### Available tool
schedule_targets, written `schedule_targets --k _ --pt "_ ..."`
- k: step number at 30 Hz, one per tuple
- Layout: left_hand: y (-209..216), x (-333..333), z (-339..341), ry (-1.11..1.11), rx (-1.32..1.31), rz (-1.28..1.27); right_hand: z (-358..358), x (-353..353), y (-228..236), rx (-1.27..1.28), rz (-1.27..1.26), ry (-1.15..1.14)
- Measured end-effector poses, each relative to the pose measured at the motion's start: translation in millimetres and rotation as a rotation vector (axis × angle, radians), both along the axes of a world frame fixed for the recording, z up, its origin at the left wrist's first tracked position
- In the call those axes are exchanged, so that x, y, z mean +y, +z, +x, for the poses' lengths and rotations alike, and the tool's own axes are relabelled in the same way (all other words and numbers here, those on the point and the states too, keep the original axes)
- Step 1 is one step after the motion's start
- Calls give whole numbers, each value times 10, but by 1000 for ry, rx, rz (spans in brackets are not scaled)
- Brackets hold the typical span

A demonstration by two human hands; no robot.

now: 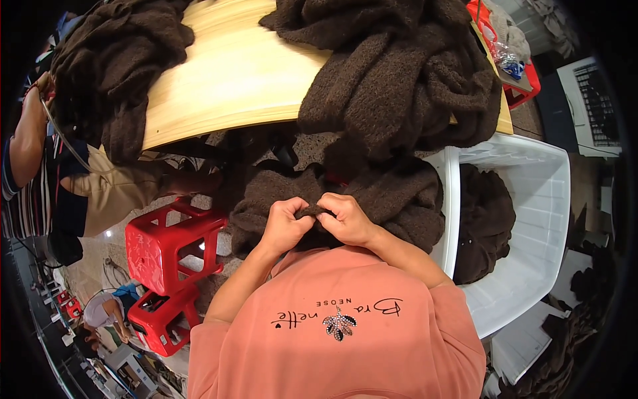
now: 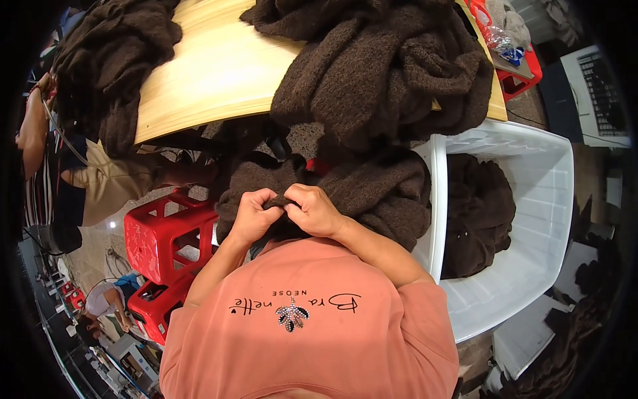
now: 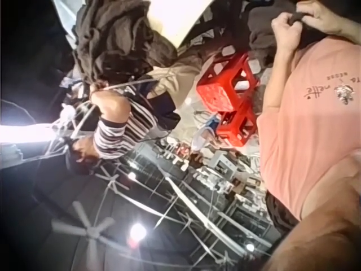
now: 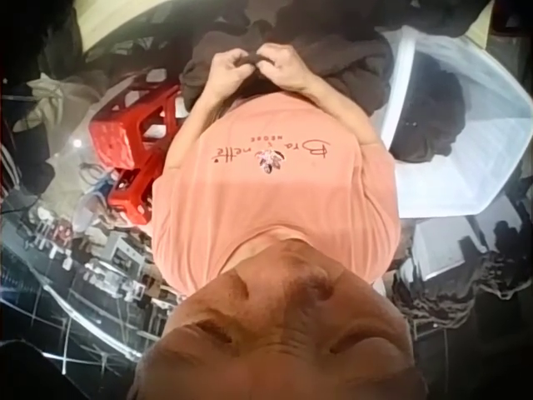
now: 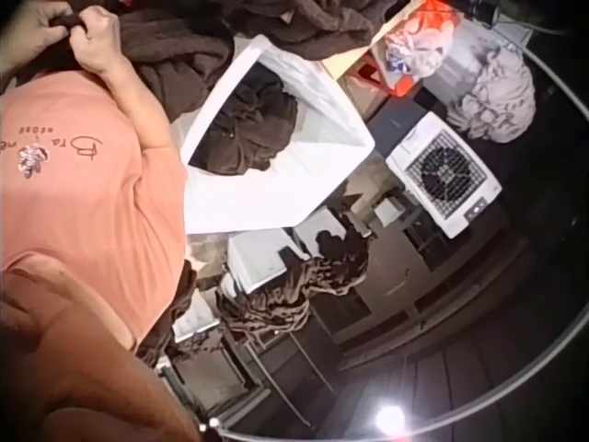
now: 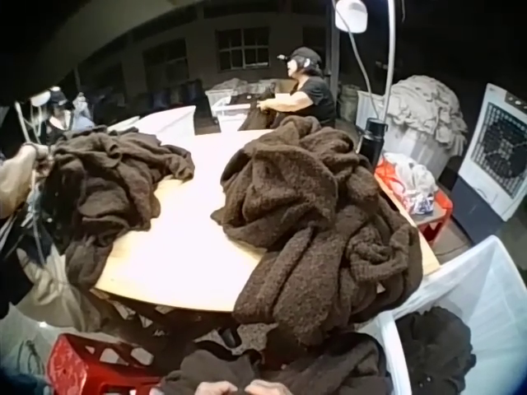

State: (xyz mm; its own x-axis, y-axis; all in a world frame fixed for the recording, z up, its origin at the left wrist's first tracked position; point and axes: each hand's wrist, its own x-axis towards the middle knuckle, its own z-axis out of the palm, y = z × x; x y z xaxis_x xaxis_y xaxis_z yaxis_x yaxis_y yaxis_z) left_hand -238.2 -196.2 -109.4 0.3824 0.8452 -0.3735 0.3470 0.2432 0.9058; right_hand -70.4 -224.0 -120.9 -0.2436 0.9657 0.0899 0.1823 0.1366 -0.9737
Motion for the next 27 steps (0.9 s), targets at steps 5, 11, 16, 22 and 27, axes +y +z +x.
schedule_targets --k 5,11,16,22,27 --pt "113 7 24 -45 124 52 -29 -29 -101 49 -79 -140" --pt "35 25 1 93 -240 -295 -110 -48 38 57 -32 -130" --pt "181 -53 -47 -47 -75 -76 -88 10 -2 78 -39 -149" --pt "155 -48 -81 -93 -44 -65 -30 -9 -59 71 -96 -82" --pt "129 83 -69 35 -277 -353 45 -3 -75 168 -203 -62"
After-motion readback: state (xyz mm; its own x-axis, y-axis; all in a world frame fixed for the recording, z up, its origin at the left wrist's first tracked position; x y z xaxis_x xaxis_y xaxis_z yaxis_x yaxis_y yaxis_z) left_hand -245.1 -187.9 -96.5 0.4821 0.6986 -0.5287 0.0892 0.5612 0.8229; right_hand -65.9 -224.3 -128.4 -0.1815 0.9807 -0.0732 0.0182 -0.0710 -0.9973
